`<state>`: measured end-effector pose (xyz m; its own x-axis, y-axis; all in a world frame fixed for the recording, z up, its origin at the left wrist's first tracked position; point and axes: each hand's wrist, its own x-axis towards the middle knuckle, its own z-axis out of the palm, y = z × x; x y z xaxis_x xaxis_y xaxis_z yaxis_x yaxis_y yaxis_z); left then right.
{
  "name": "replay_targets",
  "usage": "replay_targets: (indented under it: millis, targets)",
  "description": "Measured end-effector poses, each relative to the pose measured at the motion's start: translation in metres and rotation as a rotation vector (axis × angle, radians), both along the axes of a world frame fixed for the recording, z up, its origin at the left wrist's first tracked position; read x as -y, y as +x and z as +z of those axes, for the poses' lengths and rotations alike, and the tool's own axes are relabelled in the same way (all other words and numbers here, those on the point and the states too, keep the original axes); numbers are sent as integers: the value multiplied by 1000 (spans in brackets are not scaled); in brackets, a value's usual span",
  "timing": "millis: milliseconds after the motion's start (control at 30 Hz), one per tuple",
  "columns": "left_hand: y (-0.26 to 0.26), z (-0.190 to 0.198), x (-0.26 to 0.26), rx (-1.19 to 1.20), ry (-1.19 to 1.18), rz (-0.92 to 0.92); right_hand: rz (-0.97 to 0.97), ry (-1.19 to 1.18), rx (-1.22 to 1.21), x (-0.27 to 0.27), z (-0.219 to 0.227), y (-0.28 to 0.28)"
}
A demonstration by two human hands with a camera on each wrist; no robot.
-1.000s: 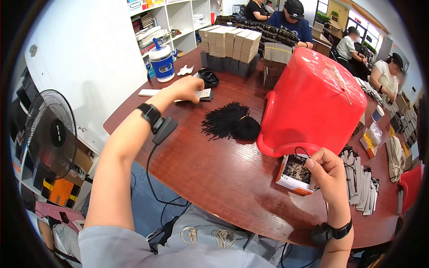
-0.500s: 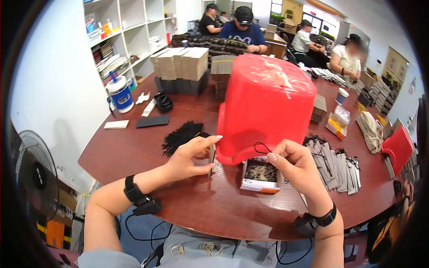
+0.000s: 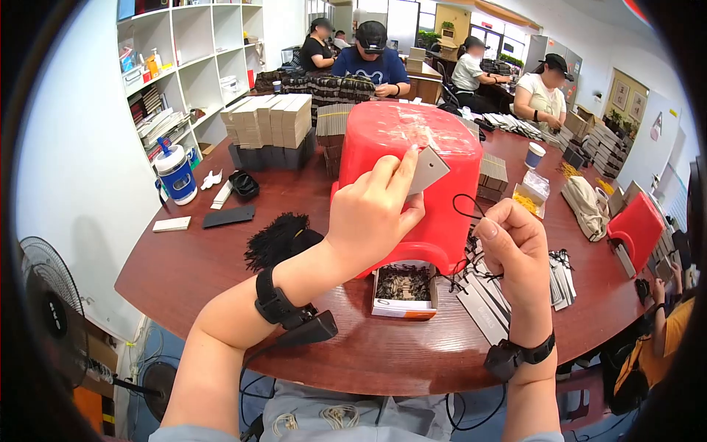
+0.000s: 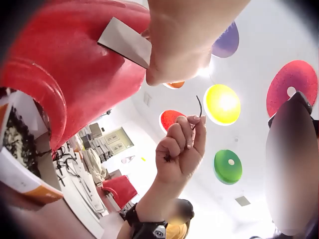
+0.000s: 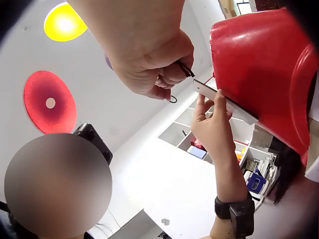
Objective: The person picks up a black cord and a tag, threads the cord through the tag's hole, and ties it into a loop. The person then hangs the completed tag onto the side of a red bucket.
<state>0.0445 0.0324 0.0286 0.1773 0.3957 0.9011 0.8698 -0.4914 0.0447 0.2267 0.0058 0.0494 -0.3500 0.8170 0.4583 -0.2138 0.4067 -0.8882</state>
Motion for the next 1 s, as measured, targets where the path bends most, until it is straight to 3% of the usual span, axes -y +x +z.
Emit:
replay_targets:
  millis: [100,400,667,733,767,867,900,1000]
  targets:
    - [2,-4,0,-44,103,43,8,-5,-2,0,0,-2]
    - [6,1,9,92,-24,76,-11,-29,14,-3,-2,-6]
    - [9,3,19,54,-110,128,-26,-76,14,-8,-5,-10]
    - [9,2,17,75,-102,108,-393,357,45,-23,-13,-18]
    - [9,2,17,86,-110,111,-556,569,171,-28,-13,-16]
    - [10,1,16,98,-119,100,-643,784,388,-23,-7,-30]
    - [10,1,16,104,-121,95,-566,707,379,-19,-9,-35]
    - [8,2,15,117,-100,67,-588,762,396,-19,-10,-39]
